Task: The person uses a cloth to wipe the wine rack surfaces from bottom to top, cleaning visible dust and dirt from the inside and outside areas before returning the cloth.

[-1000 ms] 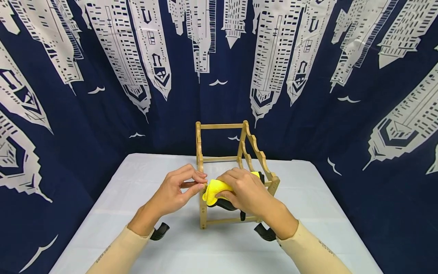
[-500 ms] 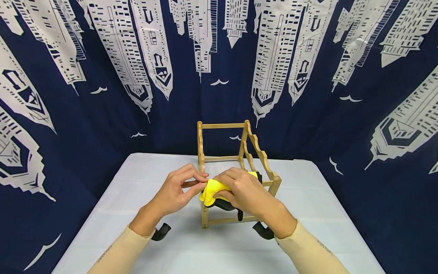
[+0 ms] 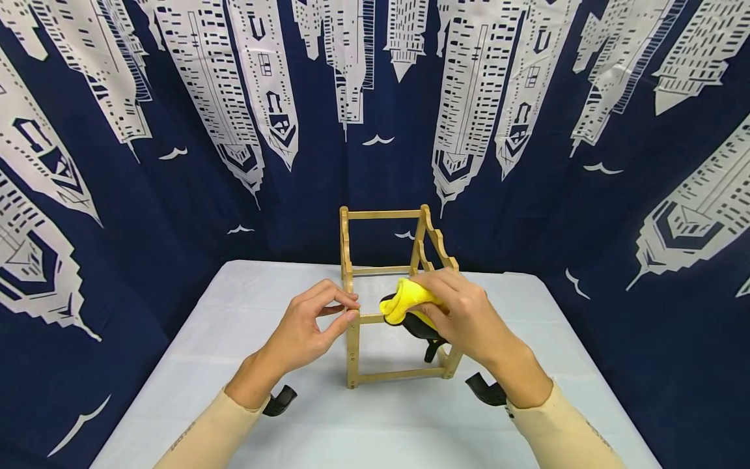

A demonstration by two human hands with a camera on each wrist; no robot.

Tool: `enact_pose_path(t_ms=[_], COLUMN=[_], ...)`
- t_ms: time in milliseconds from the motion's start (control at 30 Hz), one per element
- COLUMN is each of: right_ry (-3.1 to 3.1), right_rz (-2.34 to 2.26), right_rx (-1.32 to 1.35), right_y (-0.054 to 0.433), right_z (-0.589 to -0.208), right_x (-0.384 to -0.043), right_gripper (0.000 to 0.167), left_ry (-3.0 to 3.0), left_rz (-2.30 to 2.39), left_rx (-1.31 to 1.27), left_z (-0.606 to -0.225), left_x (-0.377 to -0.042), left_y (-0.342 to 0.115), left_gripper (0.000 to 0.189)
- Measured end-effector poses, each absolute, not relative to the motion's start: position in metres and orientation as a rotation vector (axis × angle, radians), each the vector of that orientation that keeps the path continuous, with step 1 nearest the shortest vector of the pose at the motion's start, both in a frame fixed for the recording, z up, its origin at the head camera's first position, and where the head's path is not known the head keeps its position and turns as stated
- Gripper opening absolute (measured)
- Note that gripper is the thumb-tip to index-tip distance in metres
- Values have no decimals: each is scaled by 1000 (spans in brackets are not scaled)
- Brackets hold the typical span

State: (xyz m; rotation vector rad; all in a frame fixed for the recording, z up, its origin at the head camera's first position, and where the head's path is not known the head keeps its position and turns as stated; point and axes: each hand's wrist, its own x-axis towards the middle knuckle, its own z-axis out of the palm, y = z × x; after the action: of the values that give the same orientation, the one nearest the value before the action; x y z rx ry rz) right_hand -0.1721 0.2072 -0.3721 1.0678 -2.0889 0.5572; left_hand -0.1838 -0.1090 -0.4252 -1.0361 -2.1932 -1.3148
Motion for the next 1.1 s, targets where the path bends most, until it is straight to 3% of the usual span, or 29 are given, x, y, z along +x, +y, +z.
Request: enact_pose_path(t_ms=[467,667,1100], right_ry=[-2014,-2017,-2075], right_rz=[604,659,723], right_rx=[728,557,342], right_y=[275,304,338], right_z=[-363,-371,-400], right_x=[-174,-172,-173], right_gripper=[48,53,43], left_ry=[-2208,-2170,-2255], left_rz=[-935,-844,-748], left_rx=[-1061,-1117,-1195], left_z=[-403,-393,-386], left_x=[-171,-169,-179], left_y=[-80,-53,28], left_gripper=[20,21,24])
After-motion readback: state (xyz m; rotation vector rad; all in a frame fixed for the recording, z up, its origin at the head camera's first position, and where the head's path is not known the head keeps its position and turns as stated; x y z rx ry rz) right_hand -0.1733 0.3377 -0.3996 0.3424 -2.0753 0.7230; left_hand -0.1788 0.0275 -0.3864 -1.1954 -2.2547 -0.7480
